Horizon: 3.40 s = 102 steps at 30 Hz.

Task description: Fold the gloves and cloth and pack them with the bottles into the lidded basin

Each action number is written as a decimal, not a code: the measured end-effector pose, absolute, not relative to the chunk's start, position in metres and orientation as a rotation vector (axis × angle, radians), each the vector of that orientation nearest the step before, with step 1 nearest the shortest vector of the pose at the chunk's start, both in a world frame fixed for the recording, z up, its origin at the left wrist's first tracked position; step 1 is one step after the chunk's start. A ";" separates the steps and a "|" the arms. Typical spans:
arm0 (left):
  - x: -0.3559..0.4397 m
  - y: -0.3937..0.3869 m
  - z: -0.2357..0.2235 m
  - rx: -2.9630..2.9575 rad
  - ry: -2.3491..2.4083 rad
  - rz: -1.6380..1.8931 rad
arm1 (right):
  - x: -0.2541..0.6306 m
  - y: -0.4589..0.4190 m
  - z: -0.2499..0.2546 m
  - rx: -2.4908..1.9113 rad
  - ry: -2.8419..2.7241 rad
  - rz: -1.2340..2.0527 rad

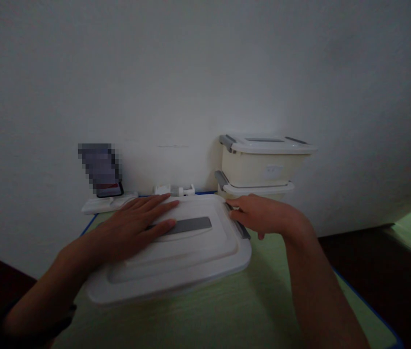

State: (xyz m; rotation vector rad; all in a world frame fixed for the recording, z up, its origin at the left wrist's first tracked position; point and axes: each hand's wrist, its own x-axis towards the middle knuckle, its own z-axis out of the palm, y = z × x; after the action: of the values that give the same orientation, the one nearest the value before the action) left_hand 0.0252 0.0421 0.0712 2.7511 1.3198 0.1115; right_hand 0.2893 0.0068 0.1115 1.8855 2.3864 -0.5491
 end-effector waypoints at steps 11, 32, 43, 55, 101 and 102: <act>0.025 0.043 0.067 2.732 1.266 0.179 | 0.304 -0.008 0.120 2.075 2.472 -0.650; -0.011 0.054 0.084 2.476 1.343 0.092 | 0.216 -0.007 0.082 1.678 2.988 -0.262; -0.015 0.058 0.084 2.508 1.312 0.132 | 0.218 0.009 0.084 1.571 3.024 -0.155; -0.015 0.063 0.081 2.514 1.390 0.130 | 0.192 0.020 0.093 1.684 2.883 -0.188; -0.016 0.072 0.072 2.337 1.179 0.350 | 0.182 0.015 0.093 1.566 2.885 0.202; -0.017 0.072 0.073 2.326 1.202 0.369 | 0.183 0.015 0.097 1.564 2.881 0.211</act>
State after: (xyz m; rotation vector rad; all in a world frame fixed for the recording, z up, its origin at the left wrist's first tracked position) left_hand -0.0170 0.0721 0.0730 2.3258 1.2022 0.3692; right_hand 0.1826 0.0153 0.0974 1.5641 2.8806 0.2107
